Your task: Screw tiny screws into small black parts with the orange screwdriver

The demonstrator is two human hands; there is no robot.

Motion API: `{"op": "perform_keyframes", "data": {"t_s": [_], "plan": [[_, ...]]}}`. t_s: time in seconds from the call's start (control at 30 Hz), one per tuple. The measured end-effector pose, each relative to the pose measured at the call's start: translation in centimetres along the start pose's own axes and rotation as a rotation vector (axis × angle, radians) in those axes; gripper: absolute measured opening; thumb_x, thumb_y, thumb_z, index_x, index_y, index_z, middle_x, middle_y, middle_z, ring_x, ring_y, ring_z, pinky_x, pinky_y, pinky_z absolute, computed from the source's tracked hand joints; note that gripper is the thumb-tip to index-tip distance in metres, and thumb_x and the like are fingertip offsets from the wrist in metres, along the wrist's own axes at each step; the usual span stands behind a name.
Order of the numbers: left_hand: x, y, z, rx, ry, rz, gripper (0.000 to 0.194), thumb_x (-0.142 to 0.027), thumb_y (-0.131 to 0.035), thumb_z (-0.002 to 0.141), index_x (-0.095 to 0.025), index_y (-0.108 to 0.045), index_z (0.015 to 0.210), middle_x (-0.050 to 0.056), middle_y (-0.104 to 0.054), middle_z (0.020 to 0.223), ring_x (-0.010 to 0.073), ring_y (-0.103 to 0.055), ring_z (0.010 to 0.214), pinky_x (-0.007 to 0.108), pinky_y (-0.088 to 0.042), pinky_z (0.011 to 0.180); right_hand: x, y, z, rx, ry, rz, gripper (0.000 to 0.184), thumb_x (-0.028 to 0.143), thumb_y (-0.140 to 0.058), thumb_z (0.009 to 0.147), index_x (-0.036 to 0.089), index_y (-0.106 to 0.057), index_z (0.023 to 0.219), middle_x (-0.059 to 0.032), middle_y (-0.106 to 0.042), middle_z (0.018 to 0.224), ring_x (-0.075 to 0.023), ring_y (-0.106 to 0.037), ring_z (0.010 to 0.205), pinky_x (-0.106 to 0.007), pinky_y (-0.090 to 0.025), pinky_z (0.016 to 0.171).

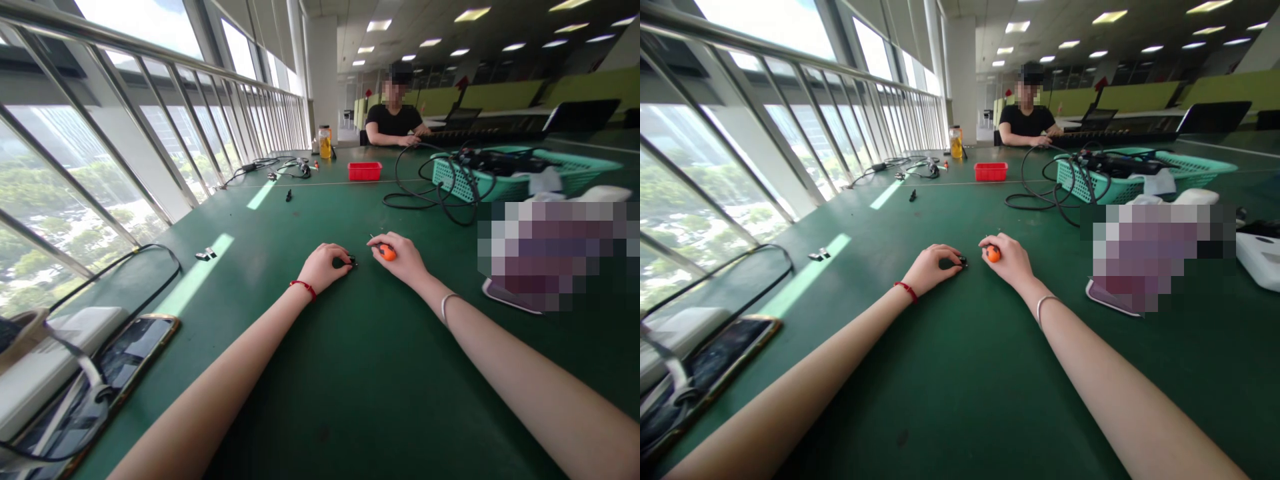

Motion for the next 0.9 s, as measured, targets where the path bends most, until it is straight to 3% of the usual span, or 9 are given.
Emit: {"op": "perform_keyframes", "data": {"t_s": [0.17,0.27,0.4,0.57,0.9], "plan": [[0.6,0.2,-0.5,-0.048,0.026,-0.087,0.007,-0.021,-0.063,0.073,-0.020,-0.070,0.076,0.002,-0.070,0.096,0.0178,-0.062,0.091,0.036,-0.048,0.093,-0.2,-0.1,0.1,-0.011,0.012,0.000,0.018,0.022,-0.055,0.075,0.024,-0.068,0.088,-0.0033,-0.065,0.088,-0.0175,-0.061,0.077,-0.028,-0.046,0.064],[0.2,0.8,-0.8,-0.092,0.027,-0.027,0.006,-0.022,-0.064,0.073,-0.020,-0.069,0.075,0.002,-0.070,0.097,0.0187,-0.060,0.091,0.037,-0.048,0.090,0.3,0.0,0.0,-0.007,0.042,0.015,0.018,0.023,-0.054,0.076,0.023,-0.067,0.088,-0.0036,-0.064,0.087,-0.0168,-0.060,0.077,-0.027,-0.045,0.064],[-1.1,1.5,-1.2,-0.140,-0.011,0.107,0.006,-0.022,-0.063,0.073,-0.021,-0.068,0.074,0.002,-0.068,0.098,0.0199,-0.057,0.092,0.037,-0.047,0.088,2.5,-0.3,-0.6,0.064,0.184,-0.026,0.019,0.029,-0.055,0.080,0.023,-0.067,0.094,-0.0032,-0.059,0.087,-0.0139,-0.057,0.072,-0.023,-0.041,0.058],[-2.1,1.6,-1.5,-0.155,-0.084,0.178,0.006,-0.024,-0.061,0.074,-0.021,-0.067,0.075,0.001,-0.068,0.098,0.0193,-0.056,0.093,0.035,-0.045,0.085,4.4,-1.5,-1.3,0.173,0.314,-0.131,0.021,0.035,-0.057,0.083,0.024,-0.067,0.097,-0.0020,-0.055,0.088,-0.0119,-0.054,0.068,-0.023,-0.038,0.056],[-2.7,1.4,-1.6,-0.141,-0.120,0.208,0.008,-0.025,-0.060,0.076,-0.021,-0.067,0.078,0.001,-0.069,0.096,0.0190,-0.056,0.094,0.034,-0.043,0.084,4.9,-1.6,-1.5,0.172,0.352,-0.125,0.018,0.032,-0.055,0.085,0.024,-0.069,0.094,-0.0010,-0.053,0.084,-0.0106,-0.051,0.065,-0.022,-0.037,0.056]]}}
Point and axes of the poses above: each hand's wrist, its own z-axis towards the middle knuckle, its own y-axis out of the back of the hand, x = y × z, the point moved 9 cm from there along z, towards the middle knuckle
